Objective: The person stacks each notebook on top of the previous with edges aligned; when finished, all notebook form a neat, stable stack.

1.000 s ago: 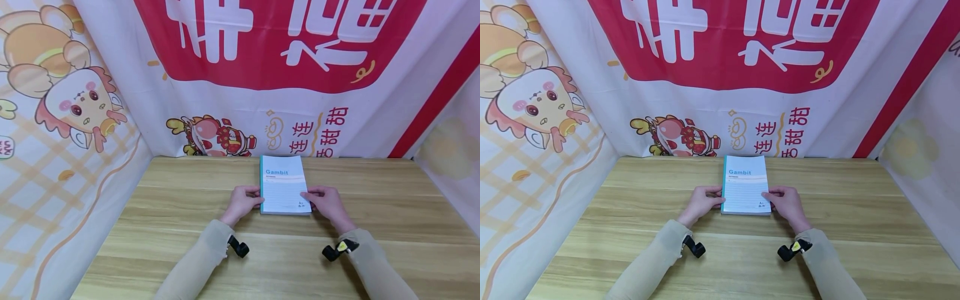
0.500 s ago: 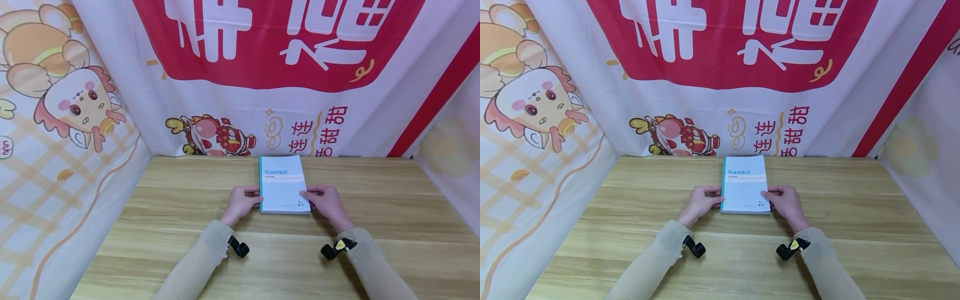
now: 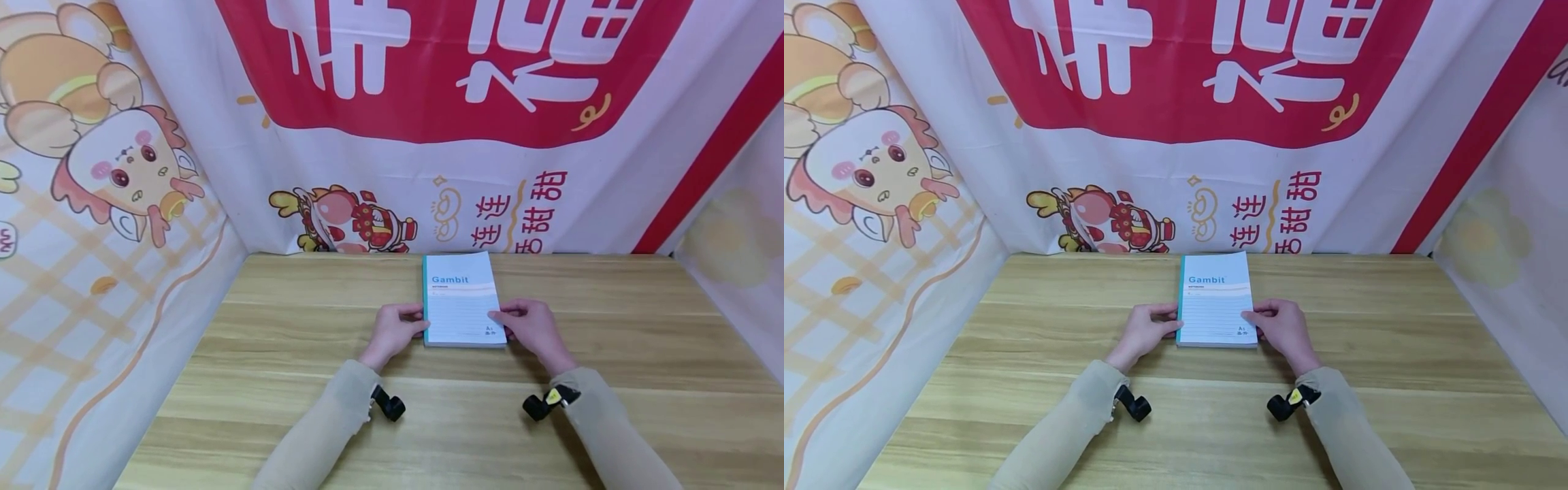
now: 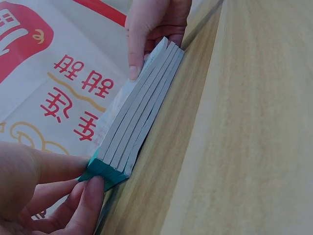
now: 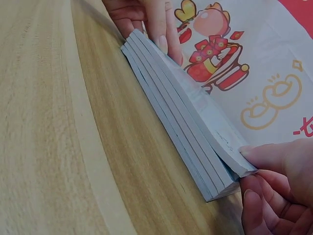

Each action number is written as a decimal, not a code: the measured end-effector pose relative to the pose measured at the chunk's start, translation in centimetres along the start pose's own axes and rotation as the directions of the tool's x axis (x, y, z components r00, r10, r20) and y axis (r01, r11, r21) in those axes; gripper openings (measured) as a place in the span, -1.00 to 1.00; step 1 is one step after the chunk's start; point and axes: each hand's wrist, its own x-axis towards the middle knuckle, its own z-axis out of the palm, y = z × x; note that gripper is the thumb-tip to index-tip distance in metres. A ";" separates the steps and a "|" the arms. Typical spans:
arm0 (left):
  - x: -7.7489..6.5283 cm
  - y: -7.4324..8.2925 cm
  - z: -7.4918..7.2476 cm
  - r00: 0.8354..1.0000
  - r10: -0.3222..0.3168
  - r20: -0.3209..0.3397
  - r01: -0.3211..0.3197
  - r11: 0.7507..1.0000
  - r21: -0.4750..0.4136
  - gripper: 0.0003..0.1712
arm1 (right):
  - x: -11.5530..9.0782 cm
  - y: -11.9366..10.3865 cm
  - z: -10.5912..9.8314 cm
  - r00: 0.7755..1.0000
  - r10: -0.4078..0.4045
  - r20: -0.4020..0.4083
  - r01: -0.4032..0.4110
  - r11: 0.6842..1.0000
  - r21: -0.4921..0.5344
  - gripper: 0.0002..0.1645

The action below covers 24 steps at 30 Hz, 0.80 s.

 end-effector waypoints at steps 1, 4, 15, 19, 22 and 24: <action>0.0 0.0 0.0 1.000 0.003 0.001 -0.003 1.000 0.001 -0.58 | 0.0 0.0 0.0 1.000 -0.002 0.002 0.002 1.000 0.001 -0.43; 0.0 0.1 0.0 1.000 0.005 0.004 -0.005 1.000 0.012 -0.59 | 0.0 -0.1 -0.1 1.000 0.011 0.006 -0.011 1.000 0.000 -0.44; 0.1 0.2 0.2 1.000 0.006 0.001 -0.006 0.998 0.063 -0.59 | -0.3 -0.1 -0.2 1.000 -0.008 0.004 0.008 1.000 -0.020 -0.33; 0.1 0.1 0.1 1.000 0.002 0.007 -0.003 0.998 0.056 -0.59 | -0.4 0.0 -0.1 0.999 -0.041 0.016 0.042 0.998 -0.042 -0.37; 0.2 -0.1 0.1 1.000 0.007 0.004 -0.008 0.999 0.050 -0.58 | -0.4 0.2 0.0 0.998 -0.063 0.025 0.064 0.997 -0.045 -0.39; 0.2 -0.1 0.0 1.000 0.012 0.001 -0.012 0.998 0.056 -0.58 | -0.5 0.2 0.0 0.997 -0.075 0.030 0.076 0.996 -0.046 -0.38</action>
